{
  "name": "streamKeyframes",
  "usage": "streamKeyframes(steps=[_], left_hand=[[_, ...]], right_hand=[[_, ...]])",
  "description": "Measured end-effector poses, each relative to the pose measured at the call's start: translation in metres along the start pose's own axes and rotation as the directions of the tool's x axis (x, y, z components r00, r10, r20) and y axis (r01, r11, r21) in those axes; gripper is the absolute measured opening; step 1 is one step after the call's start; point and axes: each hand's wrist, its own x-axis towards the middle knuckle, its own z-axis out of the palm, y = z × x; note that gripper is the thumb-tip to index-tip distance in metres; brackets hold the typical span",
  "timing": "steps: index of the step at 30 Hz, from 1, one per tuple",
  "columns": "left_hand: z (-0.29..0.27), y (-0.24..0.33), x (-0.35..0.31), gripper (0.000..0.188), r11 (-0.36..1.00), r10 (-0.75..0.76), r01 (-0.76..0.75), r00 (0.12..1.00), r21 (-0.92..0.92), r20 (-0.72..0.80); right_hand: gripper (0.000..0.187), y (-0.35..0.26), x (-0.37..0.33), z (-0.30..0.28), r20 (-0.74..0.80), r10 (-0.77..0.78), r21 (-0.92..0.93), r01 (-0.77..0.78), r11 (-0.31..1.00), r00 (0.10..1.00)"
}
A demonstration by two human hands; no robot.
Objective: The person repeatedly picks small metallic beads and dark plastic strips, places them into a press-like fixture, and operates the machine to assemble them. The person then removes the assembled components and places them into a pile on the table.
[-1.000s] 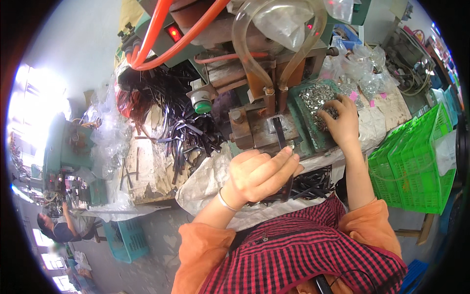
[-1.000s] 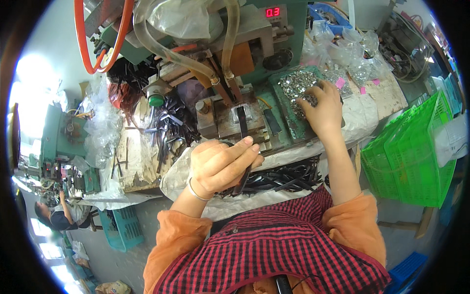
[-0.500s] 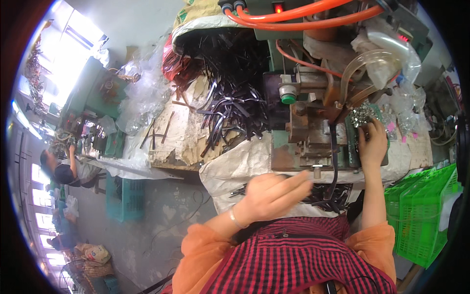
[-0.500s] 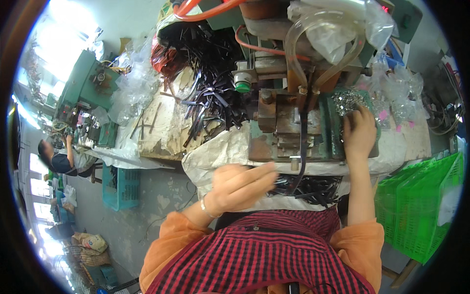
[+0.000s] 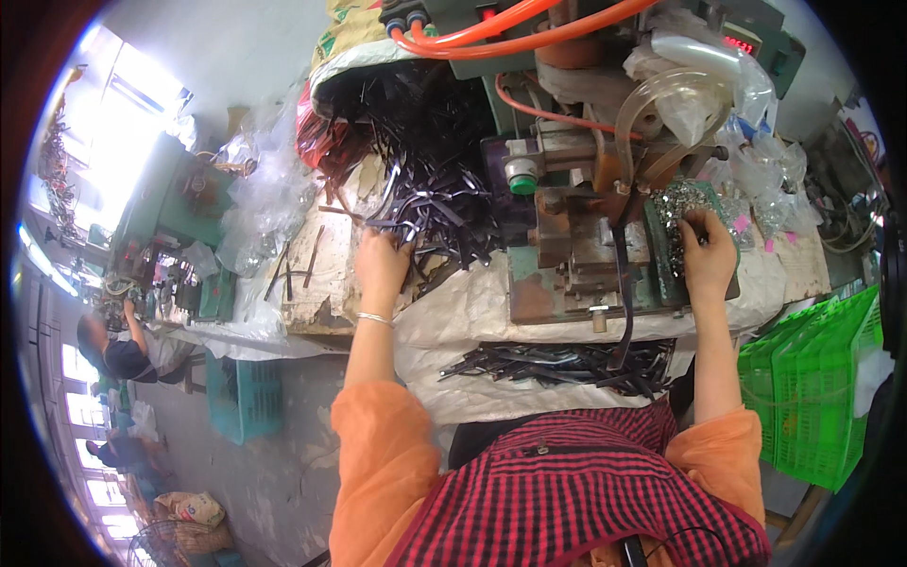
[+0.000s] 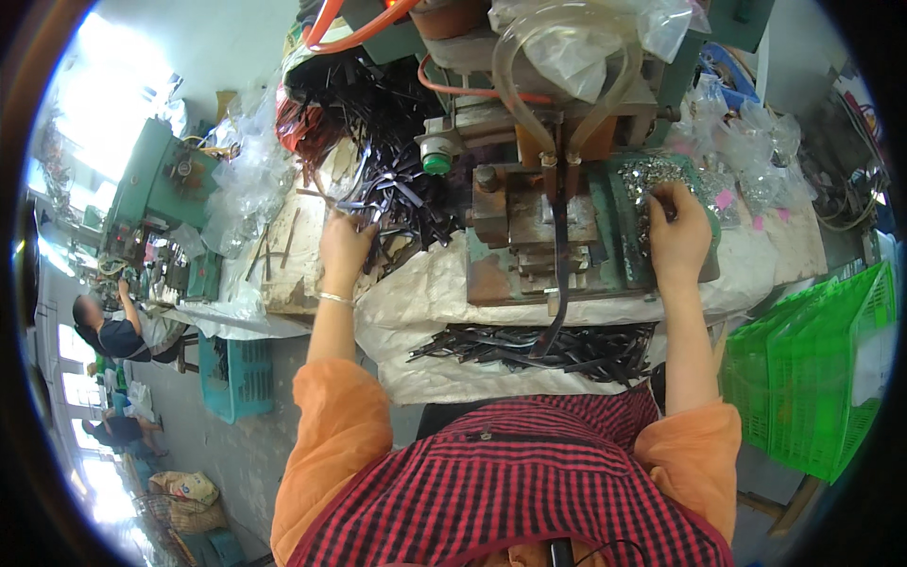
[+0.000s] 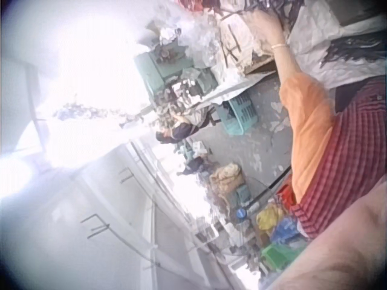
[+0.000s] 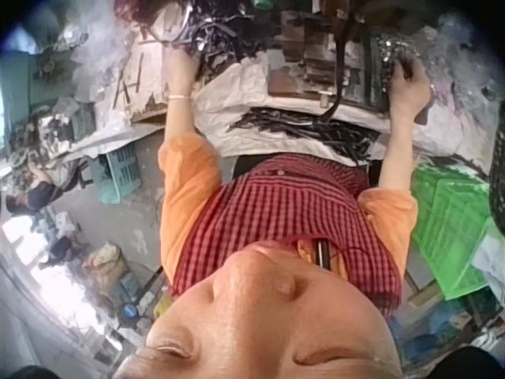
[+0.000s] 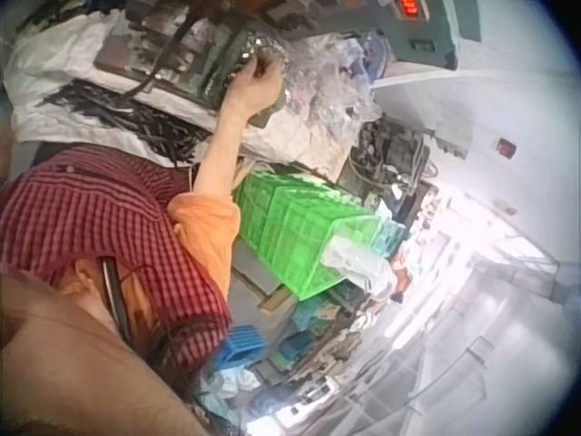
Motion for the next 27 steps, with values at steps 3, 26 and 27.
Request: streamKeyframes(steps=[3, 26, 27], left_hand=[[0.012, 0.019, 0.0, 0.018, 0.997, -0.064, 0.065, 0.998, -0.036, 0.015], [-0.101, 0.139, -0.047, 0.024, 0.197, 0.067, 0.027, 0.997, -0.98, 0.041], [-0.121, 0.156, -0.044, 0.024, 0.149, 0.096, -0.117, 0.99, -0.982, -0.104]], right_hand=[[0.021, 0.036, -0.023, -0.017, -0.121, 0.017, 0.101, -0.005, 0.995, 0.993], [0.032, -0.101, -0.034, 0.02, 0.108, 0.048, 0.867, -0.117, 0.484, 0.993], [0.033, -0.104, -0.032, 0.019, 0.116, 0.059, 0.876, -0.13, 0.464, 0.992]])
